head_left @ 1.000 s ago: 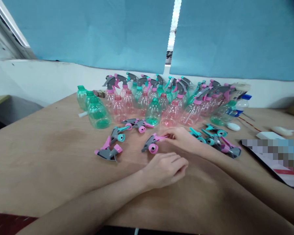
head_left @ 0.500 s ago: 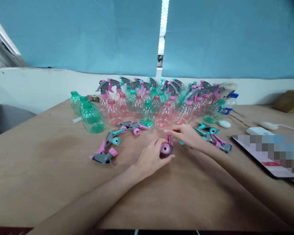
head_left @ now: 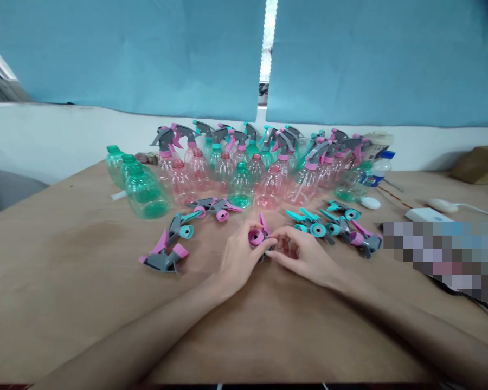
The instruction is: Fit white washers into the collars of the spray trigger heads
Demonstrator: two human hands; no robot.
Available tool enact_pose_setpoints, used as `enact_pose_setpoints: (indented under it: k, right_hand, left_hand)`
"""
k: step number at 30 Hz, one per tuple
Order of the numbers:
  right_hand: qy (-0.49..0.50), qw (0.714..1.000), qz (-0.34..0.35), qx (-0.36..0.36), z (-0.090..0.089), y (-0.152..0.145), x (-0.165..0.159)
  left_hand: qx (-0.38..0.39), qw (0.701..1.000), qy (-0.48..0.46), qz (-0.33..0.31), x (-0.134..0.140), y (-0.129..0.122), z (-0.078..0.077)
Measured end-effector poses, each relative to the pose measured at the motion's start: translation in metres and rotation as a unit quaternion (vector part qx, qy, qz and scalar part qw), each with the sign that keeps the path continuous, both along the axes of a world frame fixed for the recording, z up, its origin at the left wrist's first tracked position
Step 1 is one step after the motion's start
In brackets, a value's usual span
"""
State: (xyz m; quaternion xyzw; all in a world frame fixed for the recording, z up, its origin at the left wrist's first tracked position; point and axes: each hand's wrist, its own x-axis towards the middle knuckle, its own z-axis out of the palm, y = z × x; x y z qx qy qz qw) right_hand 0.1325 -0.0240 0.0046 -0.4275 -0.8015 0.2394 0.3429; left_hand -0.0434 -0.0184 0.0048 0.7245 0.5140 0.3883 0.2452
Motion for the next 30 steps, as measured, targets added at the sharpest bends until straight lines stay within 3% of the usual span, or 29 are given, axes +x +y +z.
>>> enact_pose_setpoints:
  k: [6,9,17,23,30]
  right_hand:
    - [0.031,0.999,-0.003,-0.034,-0.009,-0.003,0.002]
    - [0.031,0.999,-0.011,-0.013,-0.01,-0.003,0.006]
    - [0.051,0.996,-0.038,0.063,-0.019,-0.005,0.01]
    - [0.056,0.994,-0.047,0.087,-0.02,-0.003,0.011]
    - [0.048,0.993,-0.053,0.089,-0.02,-0.004,0.01]
  left_hand:
    - [-0.019,0.996,-0.058,-0.069,0.004,-0.006,0.004]
    - [-0.021,0.992,-0.084,-0.093,0.004,-0.008,0.003]
    - [-0.015,0.987,-0.132,-0.087,0.009,-0.011,0.0]
    - [0.0,0.99,-0.113,-0.089,0.007,-0.01,0.0]
    - [0.066,0.99,-0.003,-0.124,0.004,-0.011,0.0]
